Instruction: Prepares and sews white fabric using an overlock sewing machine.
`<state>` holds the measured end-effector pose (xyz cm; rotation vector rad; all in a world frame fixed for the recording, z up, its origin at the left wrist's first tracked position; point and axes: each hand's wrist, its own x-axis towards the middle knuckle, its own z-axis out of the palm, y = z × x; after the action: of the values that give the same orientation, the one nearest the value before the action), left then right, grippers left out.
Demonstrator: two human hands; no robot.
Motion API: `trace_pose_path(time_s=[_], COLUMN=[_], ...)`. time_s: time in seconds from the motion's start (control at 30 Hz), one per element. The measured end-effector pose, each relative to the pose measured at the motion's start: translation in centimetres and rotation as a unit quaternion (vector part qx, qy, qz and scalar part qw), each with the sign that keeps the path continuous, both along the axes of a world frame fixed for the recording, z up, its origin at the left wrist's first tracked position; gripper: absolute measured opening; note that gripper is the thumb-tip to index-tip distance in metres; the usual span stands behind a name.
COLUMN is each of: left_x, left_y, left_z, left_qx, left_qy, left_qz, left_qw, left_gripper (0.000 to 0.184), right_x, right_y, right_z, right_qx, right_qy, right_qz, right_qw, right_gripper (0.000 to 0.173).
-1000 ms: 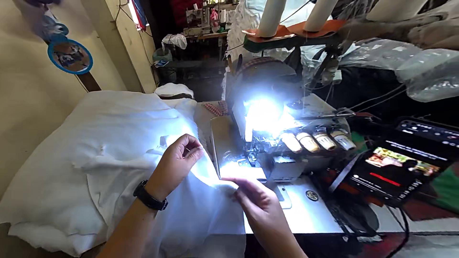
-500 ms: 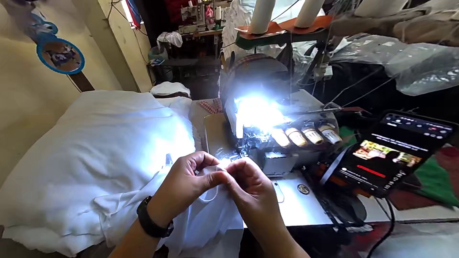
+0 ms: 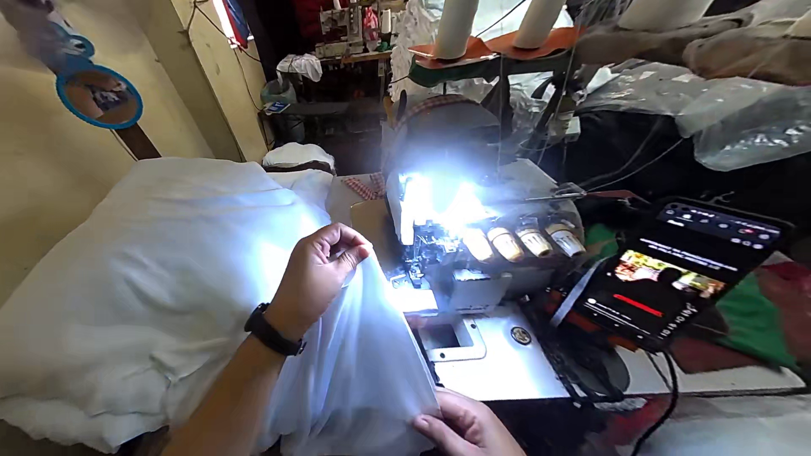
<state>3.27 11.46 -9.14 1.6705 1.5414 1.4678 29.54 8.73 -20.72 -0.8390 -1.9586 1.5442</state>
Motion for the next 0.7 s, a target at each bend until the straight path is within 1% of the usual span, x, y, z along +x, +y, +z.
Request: trace_pose_path(time_s=[0.1,0.17,0.23,0.37,0.47,0.6,0.67,0.7], left_x=[0.5,1.0,1.5,2.1,2.2,2.3,2.0,1.9], left_y=[2.6,4.0,5.5,9.9,12.0,11.9,10.3,8.8], left_z=[-3.8,-5.3,-5.4,-4.1,-3.4,-2.9,-2.8,-2.9], left_qx=[-0.027,-0.068,-0.104,-0.179,-0.203,-0.227,-0.193,-0.145], left_qy=[0.11,0.175,0.225,0.306,0.33,0.326,0.28,0.259], left_qz=[0.024,0.047,0.074,0.13,0.149,0.162,0.185,0.191], left_qw=[0.993,0.981,0.966,0.926,0.91,0.903,0.922,0.936], left_gripper=[0.001,0.005,0.01,0.019,0.023,0.024,0.026,0.027], right_x=[1.2,1.3,1.0,-0.2,-1.0,-1.0,-0.8,-0.6], right_y=[-0.5,-0.6,-0.1,1.5,2.2,1.1,0.2,-0.3], right_z=[-1.0,-1.6,-1.4,-0.4,-0.1,-0.5,-0.7,-0.8], right_qx=[-0.054,-0.071,-0.073,-0.054,-0.059,-0.088,-0.101,-0.105], right_qy=[-0.019,-0.025,-0.02,0.027,0.058,0.061,0.048,0.045], right_qz=[-0.003,-0.01,-0.029,-0.084,-0.101,-0.093,-0.088,-0.084], right_qw=[0.998,0.997,0.997,0.995,0.991,0.99,0.99,0.99], right_gripper=[0.02,0.021,0.02,0.015,0.013,0.013,0.014,0.015])
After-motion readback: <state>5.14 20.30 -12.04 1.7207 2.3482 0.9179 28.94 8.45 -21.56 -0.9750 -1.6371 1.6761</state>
